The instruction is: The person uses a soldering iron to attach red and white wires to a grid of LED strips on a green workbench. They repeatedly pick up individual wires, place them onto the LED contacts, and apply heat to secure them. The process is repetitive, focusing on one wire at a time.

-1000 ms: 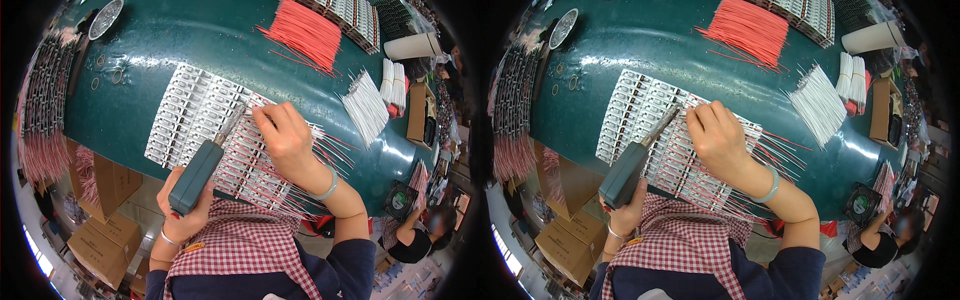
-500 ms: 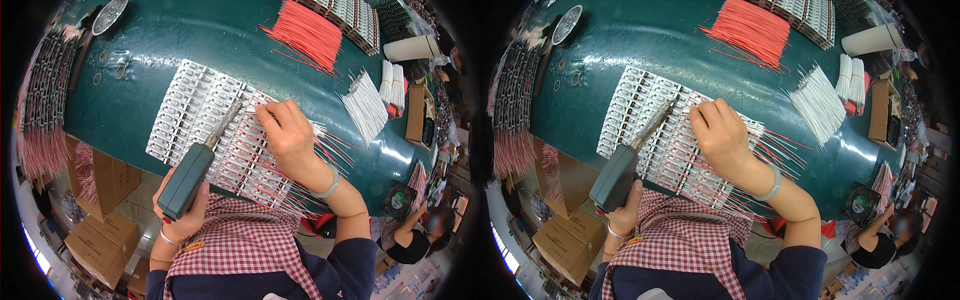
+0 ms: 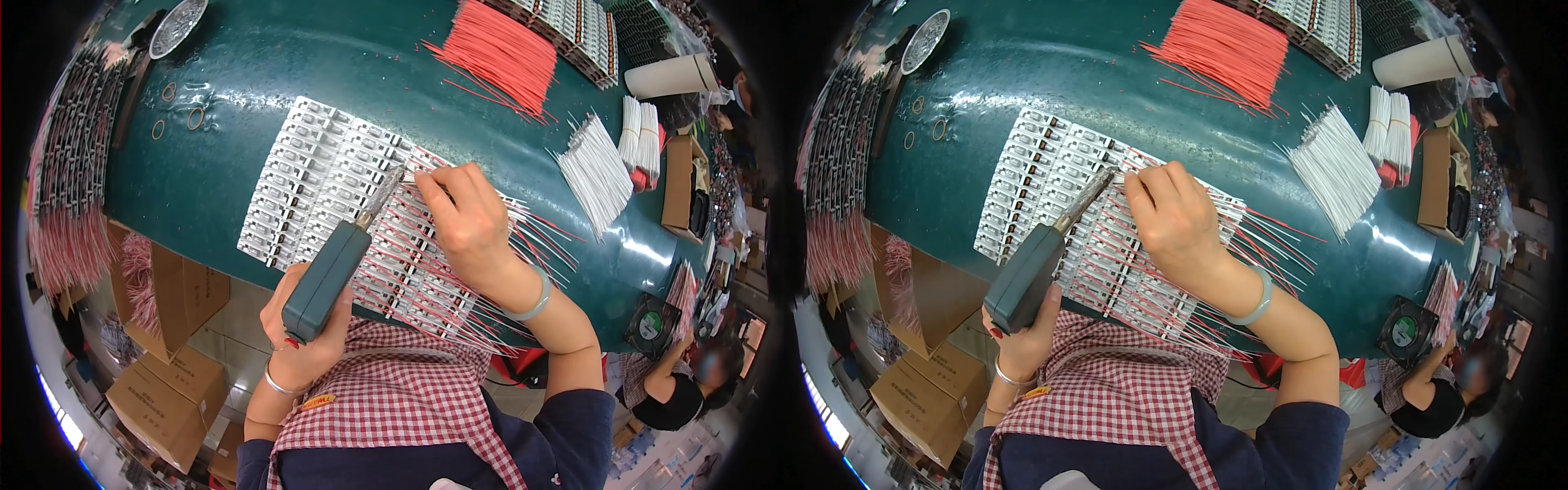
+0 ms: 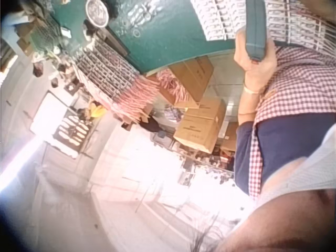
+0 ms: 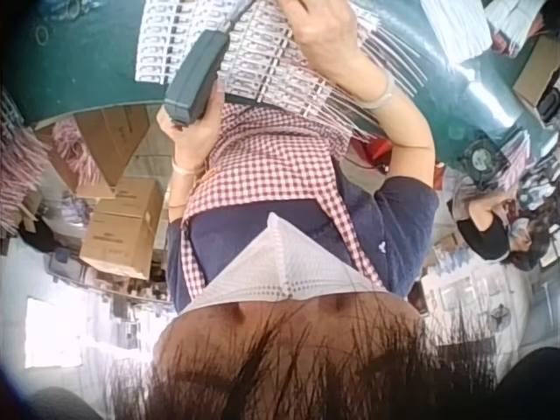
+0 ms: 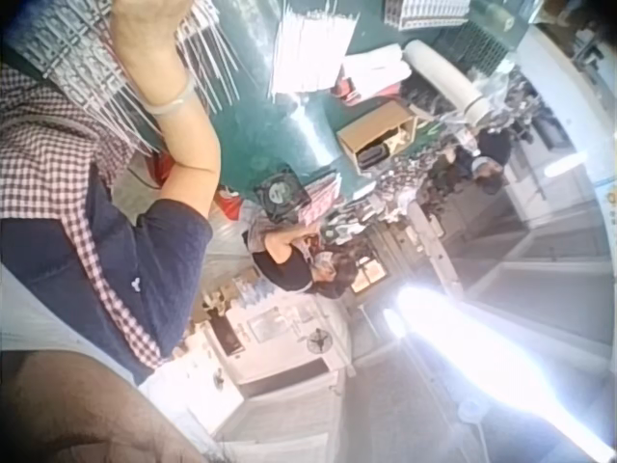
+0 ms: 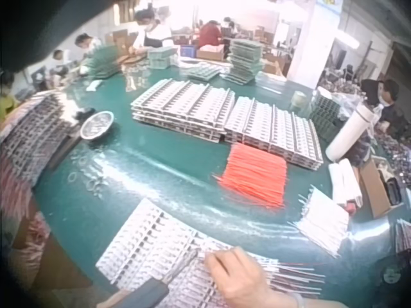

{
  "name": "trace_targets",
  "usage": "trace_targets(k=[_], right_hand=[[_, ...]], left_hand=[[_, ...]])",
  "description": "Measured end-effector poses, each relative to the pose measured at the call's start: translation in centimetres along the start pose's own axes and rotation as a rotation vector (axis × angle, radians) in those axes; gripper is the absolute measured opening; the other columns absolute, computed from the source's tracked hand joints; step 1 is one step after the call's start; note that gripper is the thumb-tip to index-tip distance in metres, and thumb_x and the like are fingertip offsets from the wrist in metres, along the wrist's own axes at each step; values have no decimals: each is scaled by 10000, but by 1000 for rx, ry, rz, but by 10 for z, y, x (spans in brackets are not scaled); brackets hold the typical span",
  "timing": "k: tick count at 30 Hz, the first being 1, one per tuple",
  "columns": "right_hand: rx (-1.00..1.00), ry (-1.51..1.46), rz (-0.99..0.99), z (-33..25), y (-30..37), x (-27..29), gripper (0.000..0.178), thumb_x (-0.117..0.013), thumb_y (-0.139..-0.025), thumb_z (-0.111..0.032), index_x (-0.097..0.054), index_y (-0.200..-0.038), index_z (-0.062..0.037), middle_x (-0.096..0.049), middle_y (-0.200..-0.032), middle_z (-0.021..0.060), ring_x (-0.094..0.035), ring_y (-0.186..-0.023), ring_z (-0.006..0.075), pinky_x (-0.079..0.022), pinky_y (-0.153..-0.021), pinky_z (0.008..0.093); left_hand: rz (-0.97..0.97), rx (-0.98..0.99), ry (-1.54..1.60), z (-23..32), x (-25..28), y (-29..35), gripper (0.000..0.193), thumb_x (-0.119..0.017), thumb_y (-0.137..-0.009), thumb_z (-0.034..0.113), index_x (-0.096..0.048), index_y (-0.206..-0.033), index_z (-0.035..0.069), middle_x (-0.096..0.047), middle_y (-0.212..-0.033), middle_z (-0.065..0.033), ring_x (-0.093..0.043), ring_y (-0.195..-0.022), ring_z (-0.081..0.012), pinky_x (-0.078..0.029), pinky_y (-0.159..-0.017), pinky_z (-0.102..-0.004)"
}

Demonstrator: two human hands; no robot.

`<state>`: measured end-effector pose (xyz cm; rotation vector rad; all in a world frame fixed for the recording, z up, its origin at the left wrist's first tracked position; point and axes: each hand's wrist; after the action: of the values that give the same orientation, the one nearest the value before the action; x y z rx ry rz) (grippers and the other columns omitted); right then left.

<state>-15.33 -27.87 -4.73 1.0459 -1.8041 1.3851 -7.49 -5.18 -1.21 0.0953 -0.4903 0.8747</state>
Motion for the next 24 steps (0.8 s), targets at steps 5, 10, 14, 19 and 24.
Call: trace_targets(k=[5,10,14,19,24], right_hand=[[-5,-3,-8,0,-1,1,314,-677,-728,-23,-678,-1028,69,-595,-904,107,-578,-810,241,-497,-644,333],[-29,-20,14,-3,-3,0,343,-653,-686,39,-678,-1027,59,-614,-905,122,-592,-792,265,-504,-634,355],[-43,-20,20,-4,-3,0,375,-639,-663,71,-675,-1036,52,-623,-907,127,-598,-785,276,-506,-630,365],[-48,-20,28,-5,-3,0,356,-643,-677,71,-674,-1030,47,-620,-908,125,-599,-787,274,-504,-630,364],[-31,6,14,-3,-2,-3,283,-675,-718,-5,-676,-993,64,-599,-919,118,-590,-825,251,-503,-649,338]], left_hand=[[-11,13,-12,0,1,0,196,-724,-770,-88,-678,-958,-56,-681,-925,-135,-661,-759,-200,-530,-682,-290],[-12,-9,-23,0,1,0,195,-728,-770,-85,-678,-956,-56,-681,-929,-138,-663,-762,-205,-531,-682,-293],[-15,18,-37,-1,4,3,217,-738,-766,-69,-678,-974,-62,-682,-935,-142,-666,-770,-210,-534,-687,-294],[48,110,55,-7,5,13,268,-754,-760,-44,-680,-1015,-76,-688,-937,-146,-677,-781,-219,-543,-702,-295],[76,139,36,-13,6,22,264,-760,-787,-2,-692,-1036,-58,-712,-957,-141,-696,-796,-211,-551,-706,-304]])
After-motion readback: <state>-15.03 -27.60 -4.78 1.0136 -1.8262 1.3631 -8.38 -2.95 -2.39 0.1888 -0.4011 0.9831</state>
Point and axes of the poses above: each hand's wrist, its own y-axis away from the middle knuckle, its own x-axis out of the back of the hand, z = x × y
